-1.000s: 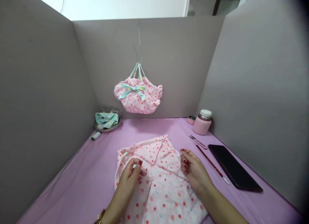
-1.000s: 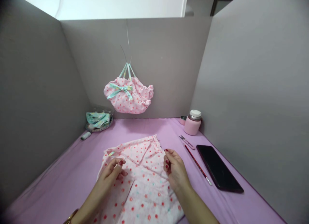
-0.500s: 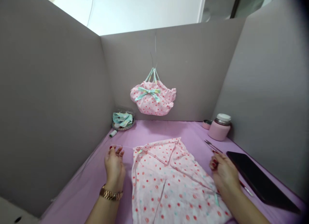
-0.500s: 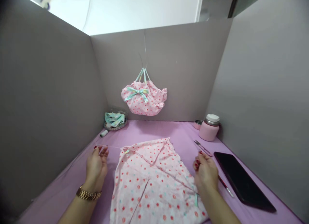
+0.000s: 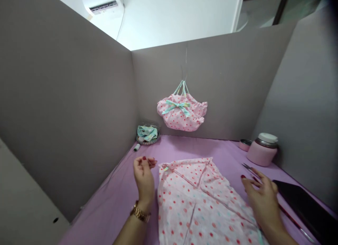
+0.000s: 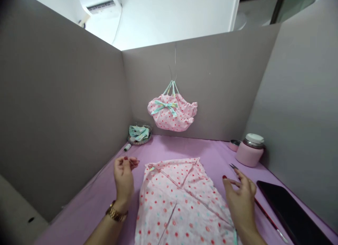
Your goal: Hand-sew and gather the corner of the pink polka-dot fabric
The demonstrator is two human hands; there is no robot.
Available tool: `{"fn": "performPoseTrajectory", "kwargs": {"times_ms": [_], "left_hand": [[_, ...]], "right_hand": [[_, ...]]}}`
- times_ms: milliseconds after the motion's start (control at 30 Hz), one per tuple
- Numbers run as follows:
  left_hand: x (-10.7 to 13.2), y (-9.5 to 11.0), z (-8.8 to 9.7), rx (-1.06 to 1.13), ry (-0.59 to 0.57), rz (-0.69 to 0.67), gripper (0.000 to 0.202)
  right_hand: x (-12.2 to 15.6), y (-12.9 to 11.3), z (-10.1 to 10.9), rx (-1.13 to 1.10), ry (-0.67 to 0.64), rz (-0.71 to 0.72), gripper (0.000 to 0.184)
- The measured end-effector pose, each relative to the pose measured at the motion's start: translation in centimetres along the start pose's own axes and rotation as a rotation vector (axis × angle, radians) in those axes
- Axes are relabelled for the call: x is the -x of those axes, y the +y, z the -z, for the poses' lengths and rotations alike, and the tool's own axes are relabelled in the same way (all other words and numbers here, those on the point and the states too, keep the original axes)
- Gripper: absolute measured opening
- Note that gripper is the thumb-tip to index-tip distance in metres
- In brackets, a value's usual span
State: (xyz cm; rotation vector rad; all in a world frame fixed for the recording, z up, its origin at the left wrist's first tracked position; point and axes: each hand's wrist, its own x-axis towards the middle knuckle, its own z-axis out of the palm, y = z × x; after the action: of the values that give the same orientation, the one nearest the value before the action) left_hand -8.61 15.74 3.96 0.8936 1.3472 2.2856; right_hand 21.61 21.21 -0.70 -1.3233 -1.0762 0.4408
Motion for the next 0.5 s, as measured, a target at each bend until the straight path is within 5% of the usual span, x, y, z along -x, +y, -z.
{"fn": "performPoseTrajectory", "kwargs": {"times_ms": [100, 300, 500], "left_hand": [[3.1, 0.1, -1.1, -0.106, -0.287, 0.013, 0.013], [7.1, 0.2, -2.0, -0.264, -0.809, 0.059, 0.016], [8.2, 0.1, -2.2, -0.475, -1.102, 0.030, 0.016]], "right_hand": [[1.8, -1.9, -0.1, 0.137, -0.065, 0.232, 0.041], [6.0, -4.1, -1.2, 0.074, -0.503, 0.439, 0.025], [7.6, -5.1, -1.8, 0.104, -0.884, 0.549, 0.019]]}}
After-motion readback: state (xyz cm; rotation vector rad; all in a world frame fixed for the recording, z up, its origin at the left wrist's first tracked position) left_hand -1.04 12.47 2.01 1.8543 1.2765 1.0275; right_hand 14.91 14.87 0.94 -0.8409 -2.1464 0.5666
